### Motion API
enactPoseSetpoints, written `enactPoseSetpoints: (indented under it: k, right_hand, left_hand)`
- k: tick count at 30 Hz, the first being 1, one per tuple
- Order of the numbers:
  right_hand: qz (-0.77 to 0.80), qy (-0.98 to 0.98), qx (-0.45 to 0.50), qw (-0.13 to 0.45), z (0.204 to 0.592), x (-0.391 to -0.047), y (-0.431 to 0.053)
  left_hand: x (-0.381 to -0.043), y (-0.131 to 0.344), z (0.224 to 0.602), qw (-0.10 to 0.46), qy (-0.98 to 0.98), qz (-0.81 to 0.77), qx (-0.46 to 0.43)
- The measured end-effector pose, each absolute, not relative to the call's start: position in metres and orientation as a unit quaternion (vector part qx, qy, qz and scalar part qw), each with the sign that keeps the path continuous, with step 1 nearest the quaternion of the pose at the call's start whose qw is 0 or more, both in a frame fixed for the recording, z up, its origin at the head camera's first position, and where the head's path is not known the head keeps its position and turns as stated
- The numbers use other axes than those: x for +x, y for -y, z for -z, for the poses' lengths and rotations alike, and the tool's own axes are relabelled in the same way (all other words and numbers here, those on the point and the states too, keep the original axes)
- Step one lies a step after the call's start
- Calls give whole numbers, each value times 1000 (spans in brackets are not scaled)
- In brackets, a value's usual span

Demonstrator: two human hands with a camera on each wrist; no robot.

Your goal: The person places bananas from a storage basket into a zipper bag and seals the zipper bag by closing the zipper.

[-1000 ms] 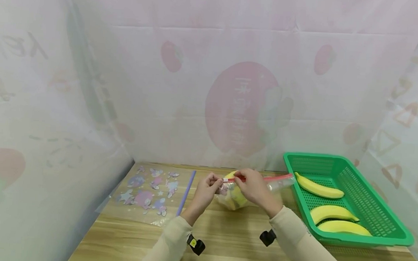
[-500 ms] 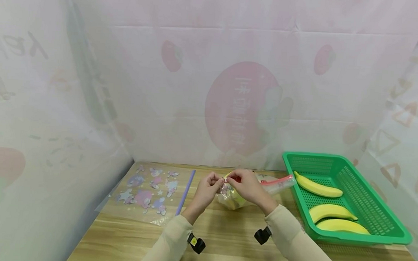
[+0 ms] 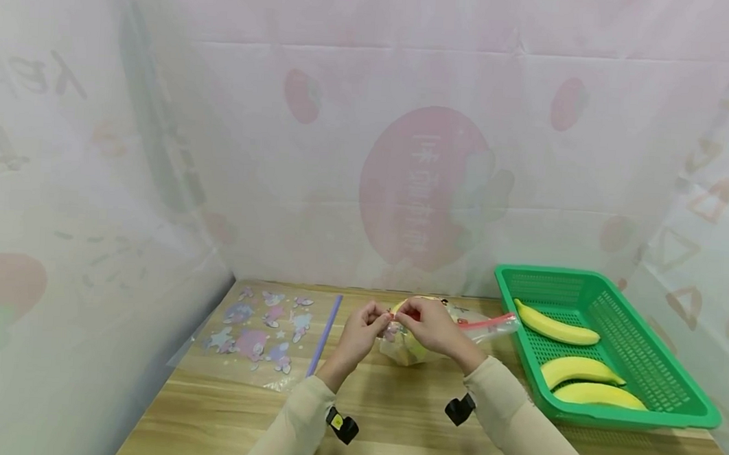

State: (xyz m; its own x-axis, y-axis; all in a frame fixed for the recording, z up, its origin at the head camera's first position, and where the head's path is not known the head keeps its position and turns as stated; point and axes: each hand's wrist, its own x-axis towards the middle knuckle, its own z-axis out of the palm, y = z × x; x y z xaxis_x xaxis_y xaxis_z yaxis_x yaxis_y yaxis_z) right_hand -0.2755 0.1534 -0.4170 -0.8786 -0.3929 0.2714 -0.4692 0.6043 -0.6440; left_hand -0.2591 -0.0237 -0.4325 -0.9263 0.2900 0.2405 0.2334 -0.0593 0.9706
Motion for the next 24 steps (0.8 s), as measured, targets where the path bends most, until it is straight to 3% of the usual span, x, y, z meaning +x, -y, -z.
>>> enactPoseSetpoints:
  k: [24]
  right_hand:
    - [-384,895,223,36,417,-272,-169]
  left_hand:
    - [-262,39,435,8,-701,-693,165]
